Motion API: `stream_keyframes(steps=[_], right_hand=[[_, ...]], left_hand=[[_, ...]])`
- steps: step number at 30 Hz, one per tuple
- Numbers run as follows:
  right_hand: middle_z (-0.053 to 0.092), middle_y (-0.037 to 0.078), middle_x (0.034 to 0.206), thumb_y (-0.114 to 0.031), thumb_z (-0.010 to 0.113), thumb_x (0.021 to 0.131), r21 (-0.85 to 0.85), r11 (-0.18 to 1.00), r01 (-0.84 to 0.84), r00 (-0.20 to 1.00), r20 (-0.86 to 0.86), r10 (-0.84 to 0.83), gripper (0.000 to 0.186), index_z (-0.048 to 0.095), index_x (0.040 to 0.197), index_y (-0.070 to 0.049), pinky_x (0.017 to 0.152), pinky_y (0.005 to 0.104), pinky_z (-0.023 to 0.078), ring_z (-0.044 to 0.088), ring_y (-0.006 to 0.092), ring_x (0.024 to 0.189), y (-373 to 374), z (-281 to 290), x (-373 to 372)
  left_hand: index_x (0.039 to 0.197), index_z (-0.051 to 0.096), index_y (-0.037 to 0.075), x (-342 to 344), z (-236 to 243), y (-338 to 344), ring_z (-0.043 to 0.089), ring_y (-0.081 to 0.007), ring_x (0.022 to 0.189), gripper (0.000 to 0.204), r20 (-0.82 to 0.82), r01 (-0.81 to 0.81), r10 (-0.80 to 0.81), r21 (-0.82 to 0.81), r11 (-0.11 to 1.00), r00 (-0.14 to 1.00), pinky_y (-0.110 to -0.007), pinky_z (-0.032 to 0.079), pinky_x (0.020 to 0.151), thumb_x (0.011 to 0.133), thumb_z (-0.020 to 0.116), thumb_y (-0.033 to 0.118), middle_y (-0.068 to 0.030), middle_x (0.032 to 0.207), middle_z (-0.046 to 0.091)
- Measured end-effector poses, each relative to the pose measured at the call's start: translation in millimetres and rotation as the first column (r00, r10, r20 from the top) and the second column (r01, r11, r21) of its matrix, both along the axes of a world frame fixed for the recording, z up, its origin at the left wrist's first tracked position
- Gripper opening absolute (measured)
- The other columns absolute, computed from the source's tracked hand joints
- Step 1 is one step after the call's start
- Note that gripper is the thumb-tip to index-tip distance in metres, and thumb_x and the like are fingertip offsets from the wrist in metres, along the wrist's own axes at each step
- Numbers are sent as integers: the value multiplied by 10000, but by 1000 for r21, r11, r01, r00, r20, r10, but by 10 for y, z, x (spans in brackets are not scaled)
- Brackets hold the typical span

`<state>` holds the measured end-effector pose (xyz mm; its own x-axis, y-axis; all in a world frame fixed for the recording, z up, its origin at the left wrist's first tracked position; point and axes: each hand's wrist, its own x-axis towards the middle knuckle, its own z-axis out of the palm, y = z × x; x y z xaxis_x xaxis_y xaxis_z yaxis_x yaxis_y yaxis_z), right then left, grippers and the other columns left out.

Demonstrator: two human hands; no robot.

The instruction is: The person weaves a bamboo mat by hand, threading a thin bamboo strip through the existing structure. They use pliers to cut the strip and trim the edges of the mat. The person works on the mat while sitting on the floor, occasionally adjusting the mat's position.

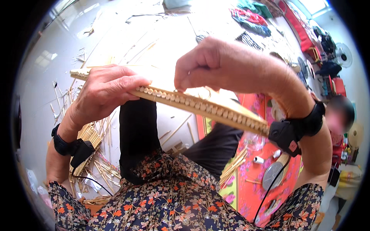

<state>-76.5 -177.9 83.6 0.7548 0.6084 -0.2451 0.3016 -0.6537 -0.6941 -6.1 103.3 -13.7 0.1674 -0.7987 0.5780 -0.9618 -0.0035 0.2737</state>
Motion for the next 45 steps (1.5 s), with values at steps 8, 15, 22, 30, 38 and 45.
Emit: stream_keyframes(steps=[8, 15, 22, 30, 38, 45], right_hand=[[735, 21, 802, -104, 651, 992, 16, 991, 132, 980, -151, -128, 141, 756, 1070, -52, 691, 267, 535, 667, 62, 738, 84, -700, -253], [629, -50, 742, -70, 660, 1000, 194, 877, 439, 876, -307, -371, 136, 766, 1081, -40, 540, 200, 426, 536, 20, 603, -58, -1180, -499], [585, -48, 681, -48, 688, 978, 143, 866, 479, 843, -351, -408, 129, 767, 1077, -25, 528, 212, 410, 532, 28, 591, -136, -1123, -544], [647, 14, 714, -10, 696, 939, 105, 929, 354, 923, -201, -329, 125, 753, 1049, -21, 565, 254, 452, 608, 104, 615, -117, -990, -503], [699, 72, 782, -16, 719, 909, 65, 958, 279, 959, -63, -275, 121, 733, 1029, -24, 618, 309, 519, 686, 207, 677, -37, -937, -501], [662, 85, 771, -26, 693, 941, -2, 946, 323, 946, -34, -323, 57, 691, 997, -32, 623, 324, 515, 683, 214, 684, 112, -905, -502]], left_hand=[[1149, 727, 162, 221, -231, 38, 669, -214, 879, 271, -25, 187, -185, 131, 974, 982, -483, 471, 1102, 879, 726, 139, -9, 856, 629], [1125, 725, 157, 308, -504, -142, 670, -218, 862, 236, -133, 259, -245, 100, 961, 960, -488, 472, 1085, 894, 683, 148, -11, 840, 625], [1016, 721, 177, 230, -576, -282, 681, -215, 808, 281, -153, 198, -193, 16, 980, 969, -429, 532, 968, 777, 796, 304, 15, 782, 609], [970, 721, 182, 206, -556, -306, 680, -214, 777, 313, -169, 165, -175, -71, 984, 970, -399, 546, 875, 752, 791, 395, 22, 747, 600], [937, 708, 175, 185, -580, -322, 675, -221, 765, 296, -169, 161, -166, -42, 986, 971, -401, 537, 869, 753, 785, 394, 22, 736, 589], [945, 711, 176, 193, -600, -358, 679, -224, 771, 300, -177, 166, -174, -60, 984, 969, -405, 535, 858, 743, 784, 386, 25, 743, 595]])
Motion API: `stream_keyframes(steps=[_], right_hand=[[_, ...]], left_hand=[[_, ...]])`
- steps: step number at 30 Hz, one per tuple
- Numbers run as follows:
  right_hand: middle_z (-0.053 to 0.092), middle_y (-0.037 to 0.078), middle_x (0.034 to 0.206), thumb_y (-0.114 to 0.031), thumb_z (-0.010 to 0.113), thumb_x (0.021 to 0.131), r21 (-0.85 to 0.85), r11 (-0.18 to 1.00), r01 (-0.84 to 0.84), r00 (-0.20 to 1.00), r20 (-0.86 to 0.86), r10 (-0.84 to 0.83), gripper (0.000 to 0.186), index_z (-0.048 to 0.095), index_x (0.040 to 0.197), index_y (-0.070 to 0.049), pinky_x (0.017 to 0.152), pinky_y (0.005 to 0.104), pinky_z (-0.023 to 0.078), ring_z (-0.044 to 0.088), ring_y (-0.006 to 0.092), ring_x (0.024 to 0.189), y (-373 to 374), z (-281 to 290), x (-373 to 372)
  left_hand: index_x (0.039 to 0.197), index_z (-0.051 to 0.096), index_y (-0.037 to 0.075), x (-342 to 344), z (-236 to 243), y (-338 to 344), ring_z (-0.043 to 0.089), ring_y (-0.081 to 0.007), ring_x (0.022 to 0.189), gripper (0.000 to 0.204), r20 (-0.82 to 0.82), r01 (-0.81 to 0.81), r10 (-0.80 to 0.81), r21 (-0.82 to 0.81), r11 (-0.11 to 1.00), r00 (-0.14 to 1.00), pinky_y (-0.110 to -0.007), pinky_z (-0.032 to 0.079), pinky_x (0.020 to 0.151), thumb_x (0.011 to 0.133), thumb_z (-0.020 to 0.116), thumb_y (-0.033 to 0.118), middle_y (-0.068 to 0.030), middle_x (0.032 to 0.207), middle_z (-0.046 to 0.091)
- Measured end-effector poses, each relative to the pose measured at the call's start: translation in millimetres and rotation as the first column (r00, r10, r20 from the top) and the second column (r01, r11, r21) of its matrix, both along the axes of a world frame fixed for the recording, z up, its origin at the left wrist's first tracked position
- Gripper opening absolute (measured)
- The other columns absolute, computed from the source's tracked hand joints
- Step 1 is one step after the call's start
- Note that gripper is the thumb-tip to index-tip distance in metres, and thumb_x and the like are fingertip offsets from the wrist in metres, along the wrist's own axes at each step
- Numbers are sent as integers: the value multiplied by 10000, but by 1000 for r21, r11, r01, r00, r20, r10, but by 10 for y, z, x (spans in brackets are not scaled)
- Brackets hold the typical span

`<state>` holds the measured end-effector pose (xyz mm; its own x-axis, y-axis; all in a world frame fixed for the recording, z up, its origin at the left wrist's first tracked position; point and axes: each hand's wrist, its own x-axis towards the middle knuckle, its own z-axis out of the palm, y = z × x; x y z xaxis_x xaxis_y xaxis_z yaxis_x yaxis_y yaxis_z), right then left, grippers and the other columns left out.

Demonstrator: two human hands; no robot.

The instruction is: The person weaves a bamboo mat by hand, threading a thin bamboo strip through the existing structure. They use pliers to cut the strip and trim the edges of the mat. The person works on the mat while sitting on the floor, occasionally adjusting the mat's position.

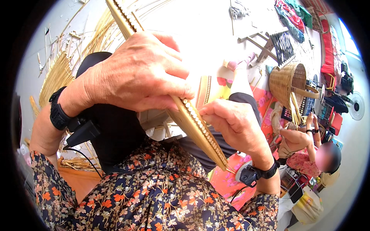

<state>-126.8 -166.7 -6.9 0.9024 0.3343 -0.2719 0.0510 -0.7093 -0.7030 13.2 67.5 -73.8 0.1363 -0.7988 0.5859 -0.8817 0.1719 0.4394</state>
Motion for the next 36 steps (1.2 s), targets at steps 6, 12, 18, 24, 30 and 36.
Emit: stream_keyframes(steps=[6, 12, 18, 24, 30, 36], right_hand=[[661, 80, 805, -21, 671, 962, 22, 995, 92, 995, -27, -92, 62, 678, 1023, -34, 637, 324, 515, 683, 222, 694, -3, 4, -130], [657, 78, 803, -11, 677, 954, 15, 1000, 7, 999, 49, -8, 64, 678, 1013, -36, 641, 321, 517, 681, 220, 707, 23, -35, -108], [647, 103, 806, -53, 650, 982, 11, 1000, 8, 1000, 26, -8, 42, 664, 1021, -49, 660, 338, 524, 675, 259, 709, 78, -13, -76], [650, 114, 823, -69, 639, 988, -63, 997, 44, 999, 9, -43, 66, 638, 1051, -50, 684, 352, 535, 690, 281, 755, 139, 48, -42], [657, 131, 865, -70, 636, 989, -69, 998, 6, 999, 41, -3, 62, 632, 1047, -47, 703, 369, 539, 693, 301, 794, 127, 43, -85], [633, 137, 876, -48, 628, 980, -5, 998, -64, 997, 45, 64, 100, 615, 1079, -49, 727, 398, 532, 670, 344, 821, 145, -7, -99]], left_hand=[[976, 728, 174, 2, 20, 46, 670, -224, 772, 300, 13, 21, -22, 31, 999, 1000, -398, 531, 852, 754, 774, 371, 25, 739, 581], [980, 730, 174, 8, 55, 52, 677, -217, 793, 292, 20, 38, -40, 77, 996, 999, -397, 528, 868, 757, 773, 358, 19, 731, 568], [990, 725, 175, 20, -1, 12, 674, -218, 789, 296, 30, 43, -44, 36, 998, 999, -403, 523, 863, 761, 768, 357, 19, 733, 568], [1000, 723, 169, 57, 9, 48, 675, -228, 803, 297, 24, 36, -38, 69, 997, 999, -407, 520, 868, 764, 776, 342, 14, 752, 585], [1004, 725, 165, 41, 36, 77, 672, -219, 796, 303, 21, 44, -45, 52, 998, 999, -399, 525, 856, 772, 768, 355, 13, 759, 587], [986, 723, 172, 1, 32, 86, 669, -203, 786, 299, 44, 35, -38, 59, 998, 998, -395, 533, 844, 789, 753, 396, 16, 767, 583]])
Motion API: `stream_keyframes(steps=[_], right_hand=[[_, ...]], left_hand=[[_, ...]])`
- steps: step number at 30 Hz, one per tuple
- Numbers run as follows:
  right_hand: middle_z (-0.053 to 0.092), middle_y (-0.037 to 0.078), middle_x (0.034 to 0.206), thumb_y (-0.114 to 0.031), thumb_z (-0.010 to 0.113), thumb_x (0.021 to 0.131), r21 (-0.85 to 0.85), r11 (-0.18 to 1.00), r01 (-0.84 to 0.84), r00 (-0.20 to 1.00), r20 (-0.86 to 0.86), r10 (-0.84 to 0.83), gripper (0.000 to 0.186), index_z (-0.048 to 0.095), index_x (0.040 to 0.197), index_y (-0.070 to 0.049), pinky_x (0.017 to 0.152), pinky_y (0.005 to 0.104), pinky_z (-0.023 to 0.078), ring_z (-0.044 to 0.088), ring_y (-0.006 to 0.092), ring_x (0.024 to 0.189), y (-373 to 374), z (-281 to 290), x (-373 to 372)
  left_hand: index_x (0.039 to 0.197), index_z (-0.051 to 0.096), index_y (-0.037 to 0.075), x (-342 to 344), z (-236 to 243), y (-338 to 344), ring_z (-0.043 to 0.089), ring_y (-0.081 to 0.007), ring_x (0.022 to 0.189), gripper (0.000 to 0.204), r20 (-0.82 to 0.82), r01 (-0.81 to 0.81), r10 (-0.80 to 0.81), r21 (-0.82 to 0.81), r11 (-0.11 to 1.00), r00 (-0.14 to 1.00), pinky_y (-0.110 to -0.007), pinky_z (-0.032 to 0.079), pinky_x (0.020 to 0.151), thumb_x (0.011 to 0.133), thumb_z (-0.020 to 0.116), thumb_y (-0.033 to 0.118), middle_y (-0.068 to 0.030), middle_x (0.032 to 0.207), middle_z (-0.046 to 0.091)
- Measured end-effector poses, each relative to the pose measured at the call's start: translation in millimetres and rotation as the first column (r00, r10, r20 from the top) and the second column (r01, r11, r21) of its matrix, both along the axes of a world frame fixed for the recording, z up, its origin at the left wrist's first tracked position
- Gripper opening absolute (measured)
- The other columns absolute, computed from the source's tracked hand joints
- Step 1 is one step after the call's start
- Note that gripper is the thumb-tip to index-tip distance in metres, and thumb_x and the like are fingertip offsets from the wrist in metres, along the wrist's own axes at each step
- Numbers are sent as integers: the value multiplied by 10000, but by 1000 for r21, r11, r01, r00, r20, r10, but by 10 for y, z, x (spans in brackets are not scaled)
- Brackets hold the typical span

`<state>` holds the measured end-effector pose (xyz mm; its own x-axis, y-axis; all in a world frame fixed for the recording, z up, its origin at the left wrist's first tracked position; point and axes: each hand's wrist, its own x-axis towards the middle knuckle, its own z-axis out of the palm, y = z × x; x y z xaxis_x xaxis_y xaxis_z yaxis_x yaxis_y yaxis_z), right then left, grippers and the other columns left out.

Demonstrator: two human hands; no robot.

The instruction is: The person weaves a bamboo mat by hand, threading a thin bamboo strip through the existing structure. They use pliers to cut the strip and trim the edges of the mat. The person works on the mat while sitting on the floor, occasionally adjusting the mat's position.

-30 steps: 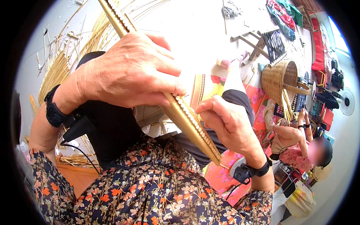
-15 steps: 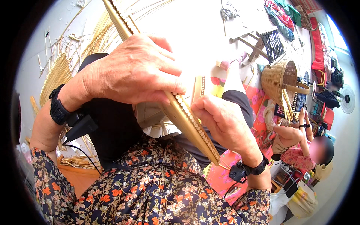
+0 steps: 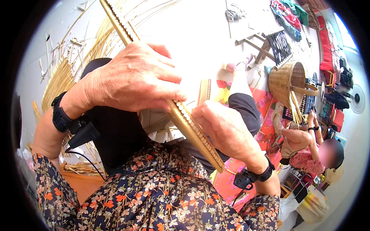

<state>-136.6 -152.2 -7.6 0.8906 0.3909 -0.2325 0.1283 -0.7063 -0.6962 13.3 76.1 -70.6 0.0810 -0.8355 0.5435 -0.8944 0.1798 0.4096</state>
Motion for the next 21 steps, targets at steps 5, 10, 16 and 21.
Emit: stream_keyframes(steps=[5, 10, 16, 21], right_hand=[[636, 155, 907, -26, 612, 965, -29, 1000, 8, 1000, -16, -8, 148, 605, 1111, -46, 738, 424, 539, 675, 362, 838, 10, 59, 16], [650, 161, 939, -39, 603, 977, -24, 999, 22, 994, 111, -19, 133, 601, 1109, -41, 754, 431, 550, 689, 374, 856, 44, 8, -36], [632, 188, 925, -43, 604, 970, -5, 999, 53, 995, 85, -52, 149, 574, 1115, -39, 753, 471, 529, 667, 408, 856, 87, -20, -67], [628, 198, 920, -70, 592, 980, -35, 998, 49, 998, 43, -47, 167, 575, 1144, -43, 791, 478, 521, 659, 414, 880, 126, 2, -26]], left_hand=[[988, 725, 163, 13, 10, 31, 667, -207, 790, 295, -3, 5, -5, 9, 1000, 1000, -385, 530, 850, 812, 757, 398, 18, 783, 595], [1018, 731, 158, -12, 36, 94, 670, -215, 818, 303, -6, -14, 14, 32, 999, 1000, -390, 523, 864, 840, 751, 403, 14, 816, 627], [1006, 731, 161, -29, 38, 93, 669, -216, 819, 300, 12, -16, 15, 59, 998, 1000, -395, 523, 865, 860, 737, 423, 13, 815, 627], [1001, 729, 159, 6, 39, 66, 670, -215, 808, 309, 5, -8, 7, 55, 998, 1000, -385, 525, 854, 864, 727, 435, 13, 806, 624]])
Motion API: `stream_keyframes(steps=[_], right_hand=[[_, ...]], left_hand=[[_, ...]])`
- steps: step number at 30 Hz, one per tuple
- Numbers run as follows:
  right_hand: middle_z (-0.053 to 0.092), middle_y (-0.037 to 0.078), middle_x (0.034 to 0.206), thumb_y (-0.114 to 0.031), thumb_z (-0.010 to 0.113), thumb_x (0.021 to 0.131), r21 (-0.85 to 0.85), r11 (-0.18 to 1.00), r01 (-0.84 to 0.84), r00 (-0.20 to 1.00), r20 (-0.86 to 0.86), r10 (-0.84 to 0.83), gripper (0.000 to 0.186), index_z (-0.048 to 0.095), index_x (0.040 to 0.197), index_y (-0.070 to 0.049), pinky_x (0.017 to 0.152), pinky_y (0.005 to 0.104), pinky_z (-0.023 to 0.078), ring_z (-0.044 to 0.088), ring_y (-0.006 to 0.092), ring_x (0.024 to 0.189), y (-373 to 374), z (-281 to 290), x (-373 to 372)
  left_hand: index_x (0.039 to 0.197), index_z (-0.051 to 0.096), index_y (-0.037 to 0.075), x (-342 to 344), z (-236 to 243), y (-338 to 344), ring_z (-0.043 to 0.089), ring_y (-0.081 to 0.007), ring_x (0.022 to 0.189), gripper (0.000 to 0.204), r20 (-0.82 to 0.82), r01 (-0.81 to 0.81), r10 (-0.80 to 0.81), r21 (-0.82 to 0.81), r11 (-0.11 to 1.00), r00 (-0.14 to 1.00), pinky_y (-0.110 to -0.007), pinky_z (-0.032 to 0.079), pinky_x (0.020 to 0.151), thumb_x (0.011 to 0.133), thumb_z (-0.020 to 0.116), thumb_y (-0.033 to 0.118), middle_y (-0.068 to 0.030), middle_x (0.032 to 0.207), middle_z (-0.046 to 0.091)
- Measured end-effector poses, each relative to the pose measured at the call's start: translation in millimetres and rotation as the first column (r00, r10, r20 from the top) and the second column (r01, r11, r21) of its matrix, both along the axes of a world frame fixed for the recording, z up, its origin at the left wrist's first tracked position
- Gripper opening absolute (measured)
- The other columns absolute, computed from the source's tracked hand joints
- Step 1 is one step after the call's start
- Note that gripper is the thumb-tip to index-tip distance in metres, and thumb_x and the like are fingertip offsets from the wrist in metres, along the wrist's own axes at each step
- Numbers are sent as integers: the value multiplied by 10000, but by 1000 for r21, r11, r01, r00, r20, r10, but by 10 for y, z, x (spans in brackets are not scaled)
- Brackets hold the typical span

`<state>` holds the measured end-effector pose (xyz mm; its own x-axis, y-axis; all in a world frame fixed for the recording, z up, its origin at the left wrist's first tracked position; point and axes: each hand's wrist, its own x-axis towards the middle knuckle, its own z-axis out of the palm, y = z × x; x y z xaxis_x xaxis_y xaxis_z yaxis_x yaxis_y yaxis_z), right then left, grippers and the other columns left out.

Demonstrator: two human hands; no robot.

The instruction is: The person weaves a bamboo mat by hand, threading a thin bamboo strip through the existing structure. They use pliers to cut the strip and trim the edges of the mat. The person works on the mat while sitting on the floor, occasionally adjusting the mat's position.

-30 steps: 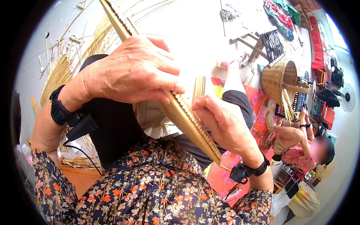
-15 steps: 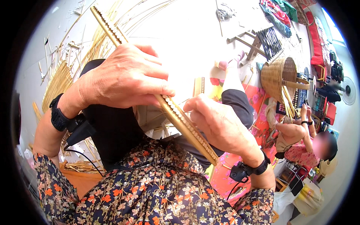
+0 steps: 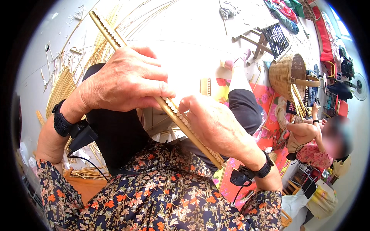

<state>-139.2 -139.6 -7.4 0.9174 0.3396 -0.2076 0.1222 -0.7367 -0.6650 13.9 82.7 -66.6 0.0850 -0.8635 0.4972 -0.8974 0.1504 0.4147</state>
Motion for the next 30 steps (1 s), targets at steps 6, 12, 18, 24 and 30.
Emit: stream_keyframes(steps=[6, 12, 18, 24, 30], right_hand=[[651, 231, 1000, -111, 718, 885, -86, 994, 66, 989, -125, -77, 463, 541, 1300, -12, 824, 462, 535, 668, 406, 911, 115, 219, 59], [648, 223, 1067, -92, 822, 760, -43, 985, 166, 981, 113, -160, 730, 480, 1396, 19, 841, 470, 540, 672, 396, 946, 156, -40, -111], [642, 241, 1128, -64, 804, 765, -48, 983, 177, 976, 140, -169, 699, 490, 1384, 19, 910, 468, 542, 659, 417, 1035, 153, -81, -160], [645, 238, 1154, -19, 755, 762, -21, 991, 130, 971, 207, -123, 638, 523, 1355, 25, 941, 471, 539, 644, 427, 1070, 196, -52, -127], [670, 222, 1090, -5, 689, 773, -62, 998, -8, 949, 314, 27, 585, 550, 1340, -10, 1012, 477, 505, 640, 402, 1091, 188, -26, -34]], left_hand=[[998, 723, 149, -18, 4, 29, 673, -217, 803, 299, 20, -33, 33, 15, 999, 999, -384, 531, 840, 848, 748, 406, 14, 805, 630], [1019, 720, 148, -1, -1, -22, 678, -217, 789, 303, 6, -38, 38, -40, 998, 999, -380, 536, 817, 834, 771, 382, 15, 810, 634], [1046, 719, 153, -18, 17, -44, 684, -212, 800, 313, 5, -34, 34, -21, 999, 999, -380, 534, 807, 839, 768, 383, 15, 830, 648], [1044, 719, 154, -21, 25, -35, 679, -218, 797, 309, 16, -34, 34, -14, 999, 999, -384, 529, 816, 843, 761, 384, 13, 823, 636], [1043, 714, 146, -35, 89, -8, 683, -218, 824, 317, 41, -44, 44, 7, 999, 998, -374, 531, 827, 819, 772, 363, 12, 855, 657]])
